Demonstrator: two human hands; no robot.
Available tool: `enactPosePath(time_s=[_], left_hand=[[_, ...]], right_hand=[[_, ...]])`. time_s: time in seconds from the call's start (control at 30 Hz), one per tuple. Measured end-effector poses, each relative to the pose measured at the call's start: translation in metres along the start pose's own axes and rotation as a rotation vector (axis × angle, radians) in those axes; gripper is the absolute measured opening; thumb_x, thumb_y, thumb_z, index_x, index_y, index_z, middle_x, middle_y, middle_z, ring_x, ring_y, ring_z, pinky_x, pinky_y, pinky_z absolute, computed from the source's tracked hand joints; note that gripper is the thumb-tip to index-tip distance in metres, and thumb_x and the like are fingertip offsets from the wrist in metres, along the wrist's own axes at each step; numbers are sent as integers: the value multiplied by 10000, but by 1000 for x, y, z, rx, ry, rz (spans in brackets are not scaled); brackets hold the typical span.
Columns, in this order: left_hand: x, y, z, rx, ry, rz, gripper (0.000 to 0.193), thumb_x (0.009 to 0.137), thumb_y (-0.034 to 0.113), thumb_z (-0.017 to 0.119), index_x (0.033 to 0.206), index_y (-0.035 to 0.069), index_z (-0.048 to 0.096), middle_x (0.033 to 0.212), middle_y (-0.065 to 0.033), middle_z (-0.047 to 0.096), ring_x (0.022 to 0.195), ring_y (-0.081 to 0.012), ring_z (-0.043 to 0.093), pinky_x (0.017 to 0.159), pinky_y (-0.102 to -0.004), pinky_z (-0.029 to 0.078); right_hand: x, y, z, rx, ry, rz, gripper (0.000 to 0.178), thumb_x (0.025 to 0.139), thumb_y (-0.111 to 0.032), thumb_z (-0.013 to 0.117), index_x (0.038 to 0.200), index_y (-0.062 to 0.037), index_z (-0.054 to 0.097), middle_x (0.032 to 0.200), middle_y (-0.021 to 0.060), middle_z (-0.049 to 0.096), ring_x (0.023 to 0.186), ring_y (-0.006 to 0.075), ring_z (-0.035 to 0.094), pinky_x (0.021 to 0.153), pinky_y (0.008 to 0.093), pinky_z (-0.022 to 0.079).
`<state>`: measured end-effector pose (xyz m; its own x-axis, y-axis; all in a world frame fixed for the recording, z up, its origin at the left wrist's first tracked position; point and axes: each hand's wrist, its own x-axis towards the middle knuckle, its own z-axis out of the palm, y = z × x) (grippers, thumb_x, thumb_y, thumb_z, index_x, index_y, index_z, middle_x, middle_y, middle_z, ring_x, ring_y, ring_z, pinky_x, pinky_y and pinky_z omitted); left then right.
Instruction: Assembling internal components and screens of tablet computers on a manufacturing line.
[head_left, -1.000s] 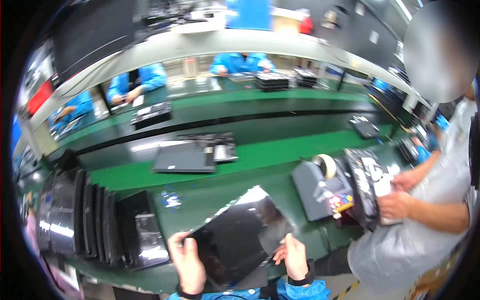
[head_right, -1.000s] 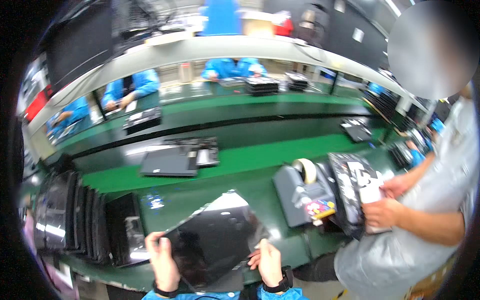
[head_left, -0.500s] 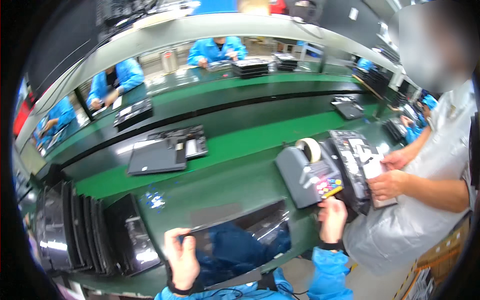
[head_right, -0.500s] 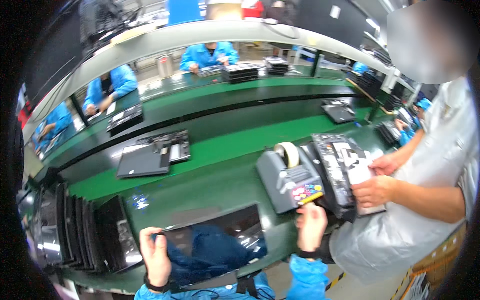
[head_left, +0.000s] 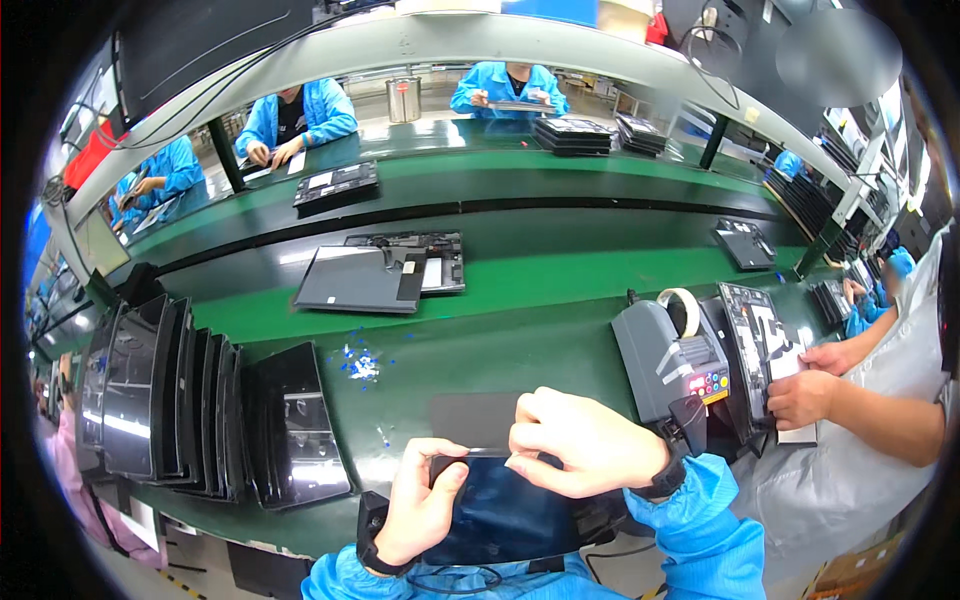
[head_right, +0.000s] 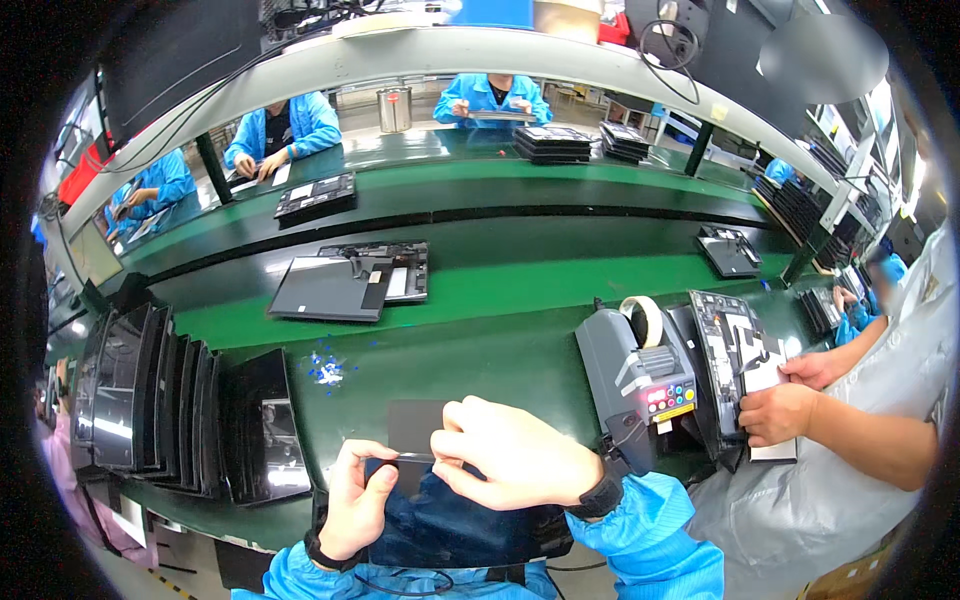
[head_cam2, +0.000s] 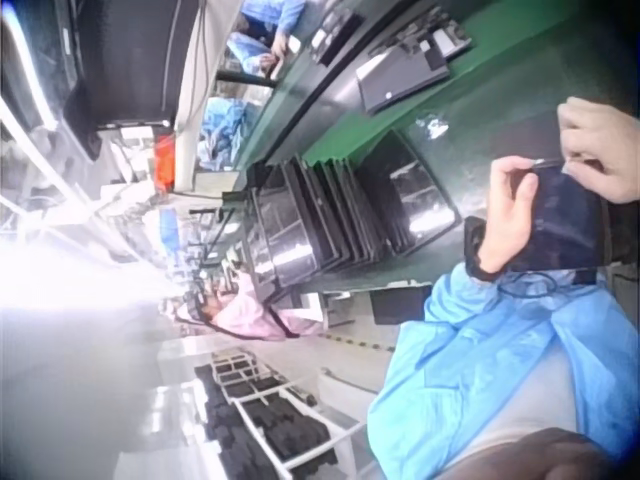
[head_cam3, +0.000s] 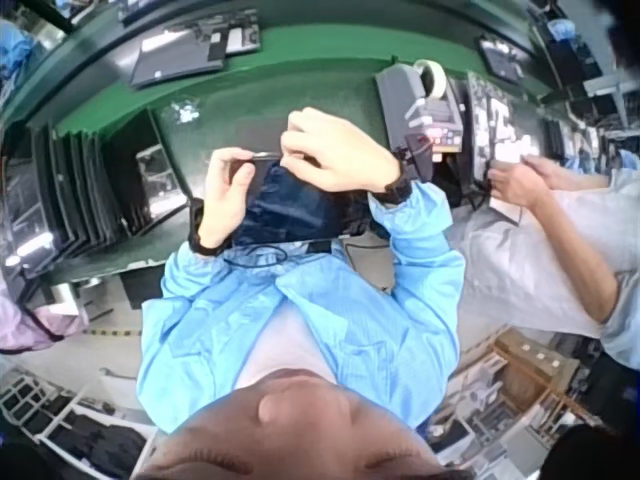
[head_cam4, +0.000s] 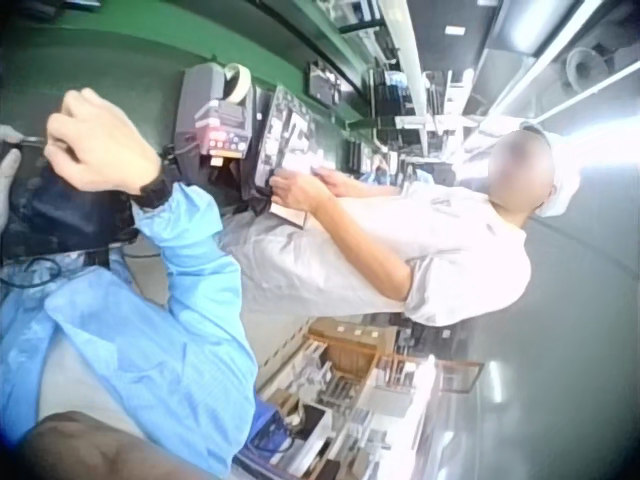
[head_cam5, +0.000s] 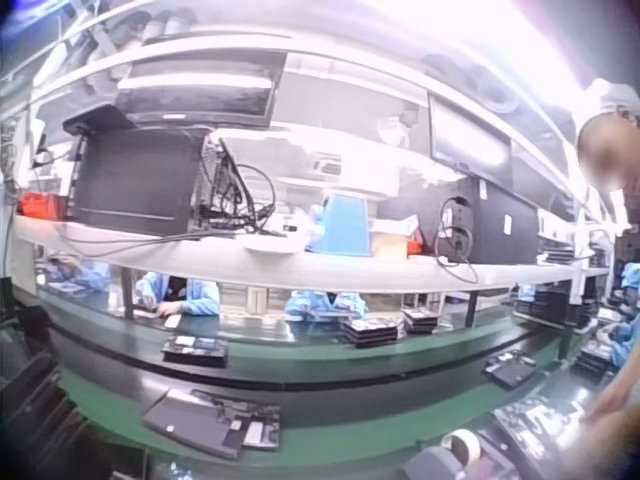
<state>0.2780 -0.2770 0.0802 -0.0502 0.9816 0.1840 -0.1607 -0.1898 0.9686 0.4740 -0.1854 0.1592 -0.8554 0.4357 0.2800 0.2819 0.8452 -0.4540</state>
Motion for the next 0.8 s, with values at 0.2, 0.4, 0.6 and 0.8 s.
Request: enactPosePath(time_s=[0.2,0.4,0.6,0.8], left_hand=[[-1,-2,-9,55,-2,8,183,932,32,544,1096,16,465,916,-19,536,747,-45,465,659,-195,405],[6,-4,-9,-3,76,37,180,937,41,543,1098,12,469,859,-2,523,711,-31,445,617,-186,383],[5,-1,-13,52,65,11,176,935,35,542,1097,12,478,825,8,532,693,-31,444,611,-185,382],[1,8,-15,35,90,-47,181,908,39,571,1070,14,496,1010,-50,546,939,-104,504,848,-257,419]], right_hand=[[10,3,15,-60,-35,-7,220,830,-223,627,778,-55,496,773,121,454,732,291,490,626,392,424],[-7,-11,41,-385,532,30,222,658,-132,797,815,-92,644,802,44,577,717,241,563,614,345,454],[2,-1,49,-79,386,57,171,743,-125,737,899,-87,679,846,32,630,755,225,577,671,335,474],[16,8,48,136,153,100,162,840,-226,655,844,-64,644,800,64,610,760,246,567,724,360,457]])
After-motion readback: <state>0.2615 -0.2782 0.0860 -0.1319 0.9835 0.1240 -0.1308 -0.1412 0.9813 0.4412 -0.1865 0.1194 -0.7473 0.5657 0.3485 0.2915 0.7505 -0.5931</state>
